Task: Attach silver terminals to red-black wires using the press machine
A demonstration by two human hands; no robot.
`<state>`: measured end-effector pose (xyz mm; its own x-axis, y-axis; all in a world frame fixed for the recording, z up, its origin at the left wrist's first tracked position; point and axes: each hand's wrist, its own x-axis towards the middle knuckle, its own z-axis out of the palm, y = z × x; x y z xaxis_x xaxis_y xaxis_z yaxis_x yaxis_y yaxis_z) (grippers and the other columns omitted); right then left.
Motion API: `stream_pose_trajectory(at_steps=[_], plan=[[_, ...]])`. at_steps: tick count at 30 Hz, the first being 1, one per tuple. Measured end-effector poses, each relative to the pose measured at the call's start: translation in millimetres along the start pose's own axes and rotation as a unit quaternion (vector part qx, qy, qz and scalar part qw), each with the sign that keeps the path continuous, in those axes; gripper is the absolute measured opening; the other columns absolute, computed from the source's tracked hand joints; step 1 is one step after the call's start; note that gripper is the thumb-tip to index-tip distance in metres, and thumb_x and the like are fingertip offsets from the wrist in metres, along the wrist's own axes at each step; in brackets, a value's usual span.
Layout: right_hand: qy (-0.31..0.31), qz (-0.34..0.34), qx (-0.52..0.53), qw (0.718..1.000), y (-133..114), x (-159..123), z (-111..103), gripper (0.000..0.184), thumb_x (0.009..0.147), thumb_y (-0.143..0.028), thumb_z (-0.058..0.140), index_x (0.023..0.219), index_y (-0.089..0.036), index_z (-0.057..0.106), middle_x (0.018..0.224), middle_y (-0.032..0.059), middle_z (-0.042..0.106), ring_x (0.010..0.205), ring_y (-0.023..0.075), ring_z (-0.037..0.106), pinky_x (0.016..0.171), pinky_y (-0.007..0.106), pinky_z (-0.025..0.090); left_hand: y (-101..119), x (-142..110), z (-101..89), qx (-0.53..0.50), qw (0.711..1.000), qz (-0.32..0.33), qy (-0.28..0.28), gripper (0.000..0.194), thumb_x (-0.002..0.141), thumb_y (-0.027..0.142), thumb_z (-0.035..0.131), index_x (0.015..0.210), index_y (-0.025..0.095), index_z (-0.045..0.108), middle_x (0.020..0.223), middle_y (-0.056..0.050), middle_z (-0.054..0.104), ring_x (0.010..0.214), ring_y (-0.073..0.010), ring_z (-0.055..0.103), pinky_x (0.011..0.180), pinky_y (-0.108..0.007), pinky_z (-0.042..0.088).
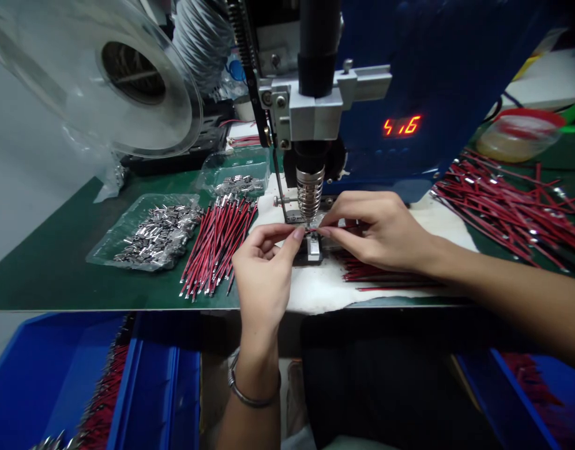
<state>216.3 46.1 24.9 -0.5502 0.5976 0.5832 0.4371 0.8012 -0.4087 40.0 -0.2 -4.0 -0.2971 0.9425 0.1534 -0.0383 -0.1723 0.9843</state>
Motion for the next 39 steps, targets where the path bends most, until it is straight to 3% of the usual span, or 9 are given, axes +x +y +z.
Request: stream_pose_trajectory(at_steps=[5,13,39], plan=[[-0.001,0.000,0.006,1.000,-0.2,-0.5,0.1,0.009,0.086,-0.014,0.064,0.085,-0.012,0.073,0.079,0.0065,0.069,0.069,0.0140,0.061,0.063,0.027,0.047,0.8,-1.4,-0.1,0.004,1.000,-0.001,0.006,0.019,0.074,0.032,0.080,0.082,0.017,0.072,0.066,0.000,0.066,0.049,-0.0065,0.053,0.049,-0.018,0.043],[-0.002,0.005,0.007,1.000,-0.6,-1.0,1.0,0.009,0.085,-0.013,0.064,0.084,-0.013,0.072,0.080,0.0062,0.069,0.071,0.0145,0.062,0.063,0.027,0.047,2.5,-1.5,-0.9,0.016,1.000,0.007,0.017,0.017,0.073,0.031,0.081,0.077,0.017,0.073,0.072,-0.003,0.070,0.067,-0.0120,0.065,0.061,-0.021,0.050],[-0.005,0.013,0.009,1.000,-1.9,-0.2,0.6,0.009,0.085,-0.013,0.063,0.085,-0.013,0.072,0.081,0.0068,0.070,0.071,0.0154,0.062,0.064,0.028,0.048,-0.1,-3.5,-0.5,0.031,0.999,0.020,0.025,0.017,0.075,0.032,0.079,0.079,0.017,0.073,0.067,-0.001,0.067,0.057,-0.0096,0.057,0.055,-0.020,0.045]])
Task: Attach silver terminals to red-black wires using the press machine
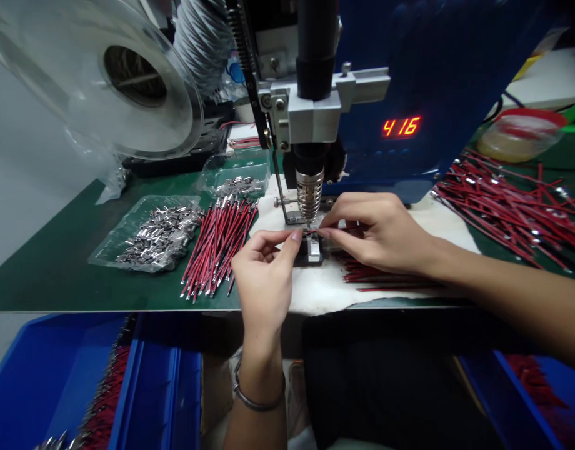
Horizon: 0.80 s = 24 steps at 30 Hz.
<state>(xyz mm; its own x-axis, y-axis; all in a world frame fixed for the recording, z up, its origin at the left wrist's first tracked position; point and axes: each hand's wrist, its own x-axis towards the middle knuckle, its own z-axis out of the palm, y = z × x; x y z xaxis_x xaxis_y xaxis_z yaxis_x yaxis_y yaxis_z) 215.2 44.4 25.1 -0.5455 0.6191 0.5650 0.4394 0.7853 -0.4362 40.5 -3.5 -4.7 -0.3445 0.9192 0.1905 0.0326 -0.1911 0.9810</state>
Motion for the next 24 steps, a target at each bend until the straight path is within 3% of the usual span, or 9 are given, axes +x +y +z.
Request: stream_pose_trajectory(at_steps=[24], plan=[[-0.001,0.003,-0.003,1.000,-0.7,-2.4,-0.6,0.012,0.086,-0.012,0.062,0.090,-0.014,0.073,0.088,0.0070,0.070,0.078,0.0169,0.064,0.069,0.029,0.050,1.0,-0.1,0.1,0.004,1.000,0.007,-0.007,0.016,0.076,0.032,0.078,0.080,0.017,0.072,0.070,-0.001,0.067,0.063,-0.0114,0.061,0.060,-0.022,0.047]])
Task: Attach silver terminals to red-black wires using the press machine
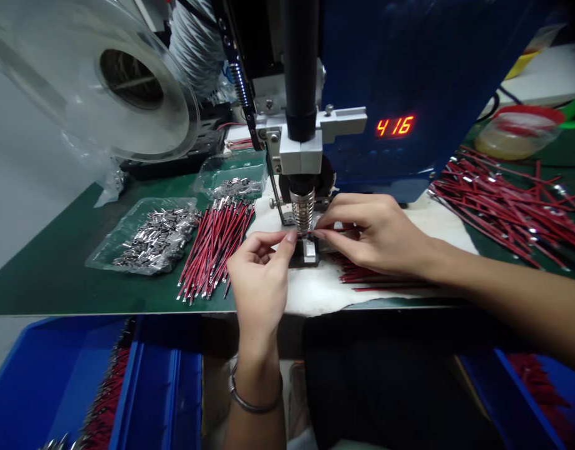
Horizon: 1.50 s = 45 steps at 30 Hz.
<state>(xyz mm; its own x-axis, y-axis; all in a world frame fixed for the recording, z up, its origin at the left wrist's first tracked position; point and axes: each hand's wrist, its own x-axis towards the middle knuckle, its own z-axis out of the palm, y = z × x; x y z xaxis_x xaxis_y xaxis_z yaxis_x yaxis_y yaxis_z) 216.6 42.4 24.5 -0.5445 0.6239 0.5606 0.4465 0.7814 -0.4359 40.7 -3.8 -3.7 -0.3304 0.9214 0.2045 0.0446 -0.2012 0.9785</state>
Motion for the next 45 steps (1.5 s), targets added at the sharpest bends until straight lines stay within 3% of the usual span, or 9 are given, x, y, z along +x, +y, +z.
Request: stream_pose_trajectory(at_steps=[25,45], plan=[[0.006,-0.006,-0.015,1.000,-0.3,1.3,0.7,0.011,0.084,-0.011,0.063,0.087,-0.016,0.073,0.085,0.0054,0.070,0.075,0.0159,0.064,0.065,0.028,0.049,-2.4,-0.1,-1.5,0.004,1.000,-0.004,-0.007,0.017,0.077,0.033,0.077,0.080,0.017,0.072,0.069,-0.001,0.066,0.055,-0.0084,0.052,0.055,-0.021,0.042],[0.000,-0.025,-0.019,0.999,-1.0,0.6,-0.8,0.012,0.087,-0.014,0.063,0.087,-0.011,0.074,0.082,0.0070,0.068,0.071,0.0147,0.061,0.062,0.026,0.045,-1.3,0.0,0.1,0.007,1.000,0.015,-0.003,0.019,0.078,0.033,0.076,0.081,0.016,0.070,0.070,-0.001,0.066,0.056,-0.0086,0.054,0.054,-0.021,0.042]])
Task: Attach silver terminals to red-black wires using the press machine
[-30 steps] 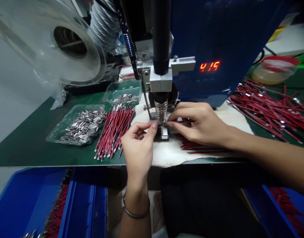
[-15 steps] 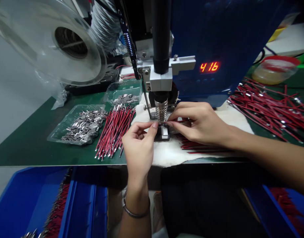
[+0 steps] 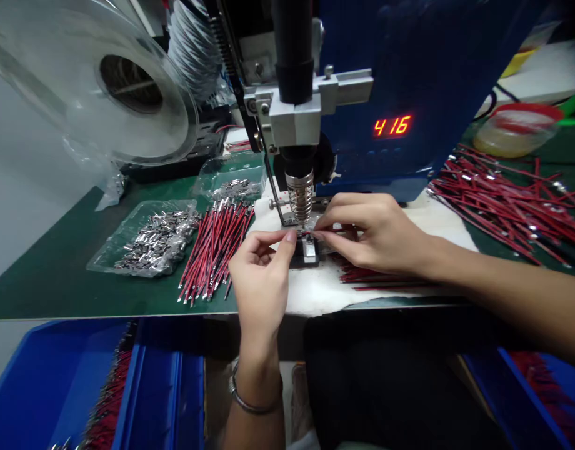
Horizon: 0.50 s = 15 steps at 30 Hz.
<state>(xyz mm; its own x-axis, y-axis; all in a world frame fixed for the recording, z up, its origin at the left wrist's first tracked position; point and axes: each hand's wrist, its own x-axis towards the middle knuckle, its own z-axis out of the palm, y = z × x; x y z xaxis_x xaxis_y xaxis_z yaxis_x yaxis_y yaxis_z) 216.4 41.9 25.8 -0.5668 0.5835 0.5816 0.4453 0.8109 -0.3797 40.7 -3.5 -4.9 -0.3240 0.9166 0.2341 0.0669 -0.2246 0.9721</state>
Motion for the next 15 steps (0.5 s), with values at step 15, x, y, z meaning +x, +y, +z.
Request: stream_pose_trajectory(at_steps=[15], plan=[[0.001,-0.046,0.004,0.999,7.7,-2.0,0.5,0.011,0.088,-0.018,0.065,0.090,-0.012,0.074,0.079,0.0053,0.065,0.069,0.0130,0.060,0.060,0.024,0.043,0.6,-1.0,-1.7,0.006,1.000,-0.004,0.004,0.020,0.077,0.033,0.077,0.077,0.015,0.069,0.065,0.001,0.064,0.052,-0.0067,0.050,0.050,-0.018,0.039]])
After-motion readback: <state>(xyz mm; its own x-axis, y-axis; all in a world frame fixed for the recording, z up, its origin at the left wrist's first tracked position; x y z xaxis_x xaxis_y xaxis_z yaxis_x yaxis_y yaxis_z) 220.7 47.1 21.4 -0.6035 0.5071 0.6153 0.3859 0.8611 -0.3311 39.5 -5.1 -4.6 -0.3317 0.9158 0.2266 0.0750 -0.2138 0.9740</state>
